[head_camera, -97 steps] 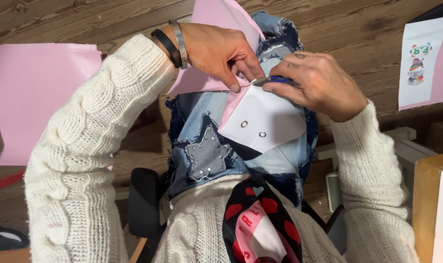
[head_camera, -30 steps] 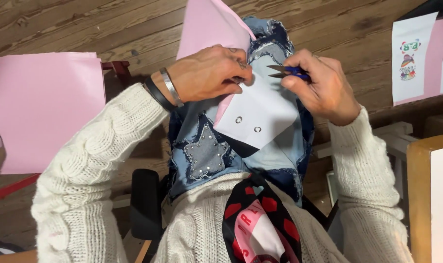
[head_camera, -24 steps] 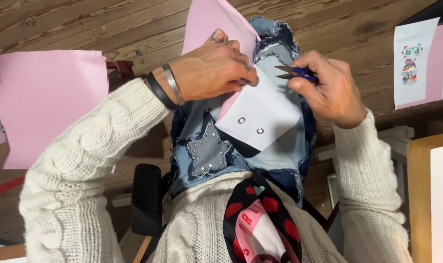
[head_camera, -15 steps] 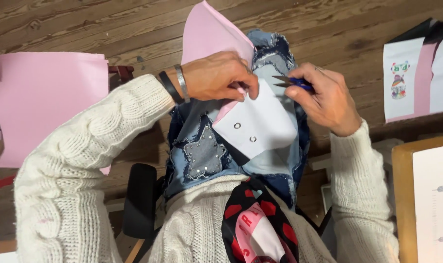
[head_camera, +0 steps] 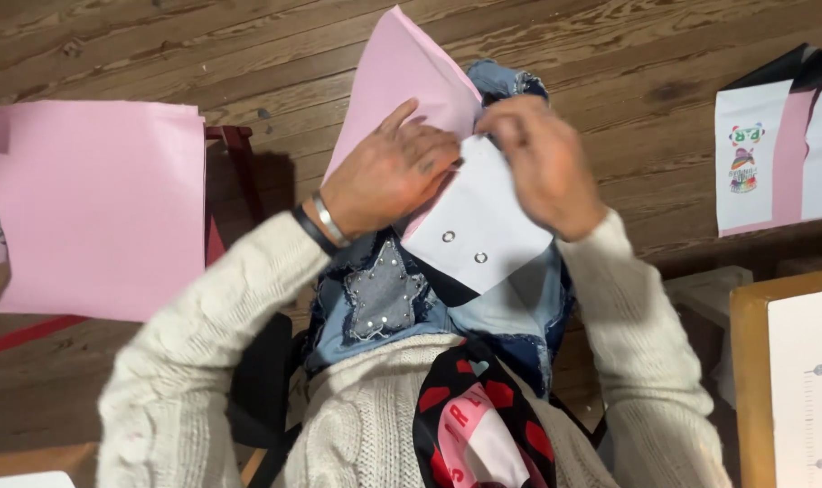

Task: Trimming excess material from the edges of leather components using snips.

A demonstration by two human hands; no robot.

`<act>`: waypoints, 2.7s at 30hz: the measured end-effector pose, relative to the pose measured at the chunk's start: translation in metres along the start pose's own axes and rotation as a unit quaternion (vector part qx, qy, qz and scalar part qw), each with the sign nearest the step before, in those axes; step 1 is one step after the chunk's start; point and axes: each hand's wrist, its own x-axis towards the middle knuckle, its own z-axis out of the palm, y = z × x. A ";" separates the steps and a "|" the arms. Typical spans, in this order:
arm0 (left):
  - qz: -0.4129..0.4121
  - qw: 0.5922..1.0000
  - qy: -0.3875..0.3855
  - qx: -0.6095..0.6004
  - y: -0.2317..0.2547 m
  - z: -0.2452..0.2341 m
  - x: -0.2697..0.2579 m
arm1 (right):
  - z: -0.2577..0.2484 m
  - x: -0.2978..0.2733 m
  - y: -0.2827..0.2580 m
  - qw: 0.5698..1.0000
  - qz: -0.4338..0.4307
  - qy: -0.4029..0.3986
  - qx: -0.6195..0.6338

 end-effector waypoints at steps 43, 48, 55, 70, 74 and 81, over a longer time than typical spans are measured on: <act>0.003 0.959 -0.078 -0.274 -0.024 -0.005 0.022 | -0.087 -0.011 0.011 0.977 0.076 -0.130 -0.152; 0.029 0.963 -0.096 -0.249 -0.020 -0.007 0.037 | -0.089 -0.031 0.000 0.974 0.119 -0.109 -0.161; -0.002 0.931 -0.198 -0.308 -0.021 -0.029 0.056 | -0.095 -0.029 -0.006 0.970 0.119 -0.194 -0.079; -0.078 0.861 -0.378 -0.330 -0.045 -0.026 0.071 | -0.060 -0.011 -0.022 0.955 0.132 -0.236 -0.118; -0.056 0.859 -0.385 -0.332 -0.048 -0.024 0.074 | -0.051 -0.003 -0.027 0.959 0.106 -0.246 -0.093; -0.065 0.848 -0.394 -0.350 -0.048 -0.025 0.072 | -0.033 -0.011 -0.032 0.983 -0.021 -0.162 -0.080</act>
